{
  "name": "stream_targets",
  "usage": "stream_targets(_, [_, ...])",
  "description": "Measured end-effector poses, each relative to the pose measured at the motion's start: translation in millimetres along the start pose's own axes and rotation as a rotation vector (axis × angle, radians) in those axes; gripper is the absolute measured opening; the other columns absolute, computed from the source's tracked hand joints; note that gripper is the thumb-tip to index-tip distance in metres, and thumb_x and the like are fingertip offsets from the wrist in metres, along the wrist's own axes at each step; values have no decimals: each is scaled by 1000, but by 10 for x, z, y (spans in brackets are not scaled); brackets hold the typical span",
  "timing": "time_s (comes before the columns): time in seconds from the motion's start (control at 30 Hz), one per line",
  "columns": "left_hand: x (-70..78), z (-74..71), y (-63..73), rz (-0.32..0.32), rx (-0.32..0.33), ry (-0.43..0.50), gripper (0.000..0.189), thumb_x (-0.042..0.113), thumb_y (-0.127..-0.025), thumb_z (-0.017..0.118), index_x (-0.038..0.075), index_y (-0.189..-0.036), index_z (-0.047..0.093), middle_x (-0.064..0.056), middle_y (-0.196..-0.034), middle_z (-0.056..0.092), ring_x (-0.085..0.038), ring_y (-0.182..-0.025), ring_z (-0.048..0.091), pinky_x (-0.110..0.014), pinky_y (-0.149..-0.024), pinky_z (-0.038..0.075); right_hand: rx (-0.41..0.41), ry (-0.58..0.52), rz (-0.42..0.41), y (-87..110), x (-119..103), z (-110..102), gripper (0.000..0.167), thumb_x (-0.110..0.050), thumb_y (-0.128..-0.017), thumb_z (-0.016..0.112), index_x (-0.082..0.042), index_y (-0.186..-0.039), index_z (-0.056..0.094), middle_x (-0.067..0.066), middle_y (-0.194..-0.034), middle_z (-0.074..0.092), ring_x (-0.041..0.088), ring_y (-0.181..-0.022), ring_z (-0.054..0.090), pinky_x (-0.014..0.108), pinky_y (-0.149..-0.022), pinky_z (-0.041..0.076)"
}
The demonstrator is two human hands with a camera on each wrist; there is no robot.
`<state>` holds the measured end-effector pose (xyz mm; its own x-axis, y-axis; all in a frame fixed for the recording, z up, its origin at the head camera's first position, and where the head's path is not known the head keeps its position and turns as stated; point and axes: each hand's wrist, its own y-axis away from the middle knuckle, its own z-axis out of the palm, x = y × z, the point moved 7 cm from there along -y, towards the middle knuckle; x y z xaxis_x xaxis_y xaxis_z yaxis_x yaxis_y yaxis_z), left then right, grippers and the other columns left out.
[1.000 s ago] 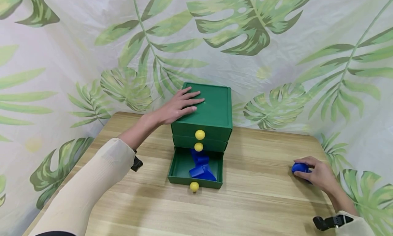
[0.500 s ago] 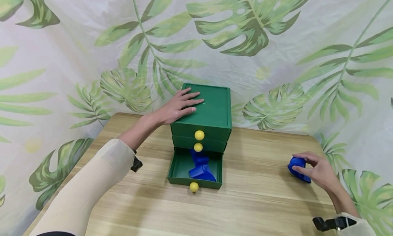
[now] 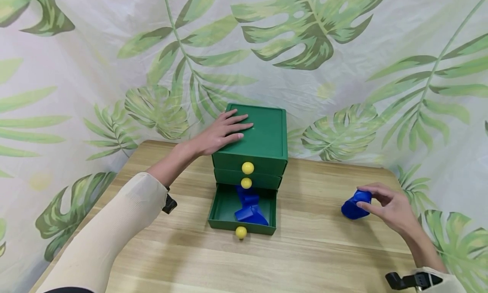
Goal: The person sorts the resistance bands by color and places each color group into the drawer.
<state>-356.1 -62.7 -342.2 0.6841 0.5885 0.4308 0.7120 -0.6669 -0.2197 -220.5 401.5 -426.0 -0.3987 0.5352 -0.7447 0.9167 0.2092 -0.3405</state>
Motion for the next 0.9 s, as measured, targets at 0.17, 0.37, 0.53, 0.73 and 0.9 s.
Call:
stream_targets(0.17, [-2,-11,-17,8,11,2,50,36,-113,50,19,-160,51,-10,-173,31,-37,-164,5,-60,-130,-1,6,-39,-24,-68,-240,57,40,22,-80,80,12,-118,74,-7,-118,73,-2,-109,70,11,-88,54])
stream_targets(0.37, [4,-18,-14,11,13,-1,50,35,-113,50,19,-160,50,-10,-173,31,-37,-164,5,-62,-129,-1,-57,-207,-118,-150,-487,188,41,31,-78,74,19,-117,70,0,-117,73,4,-110,70,15,-98,52])
stream_targets(0.53, [1,-21,-7,8,12,-4,50,35,-113,50,19,-160,50,-11,-173,31,-38,-164,6,-63,-129,-1,-85,-254,-138,-204,-622,308,42,30,-78,74,19,-119,70,2,-117,73,6,-113,70,16,-103,49])
stream_targets(0.73, [9,-6,-12,9,-1,-8,50,35,-114,50,19,-161,50,-11,-173,30,-38,-164,6,-60,-129,-2,-90,-251,-185,-251,-785,423,45,31,-76,75,16,-118,71,5,-115,71,8,-110,70,15,-98,52])
stream_targets(0.9, [13,-3,-1,5,-6,1,50,35,-114,50,19,-161,49,-10,-173,30,-38,-164,5,-60,-129,-3,-158,-355,-231,-294,-926,549,47,35,-73,73,19,-118,70,8,-115,70,13,-110,68,21,-103,52])
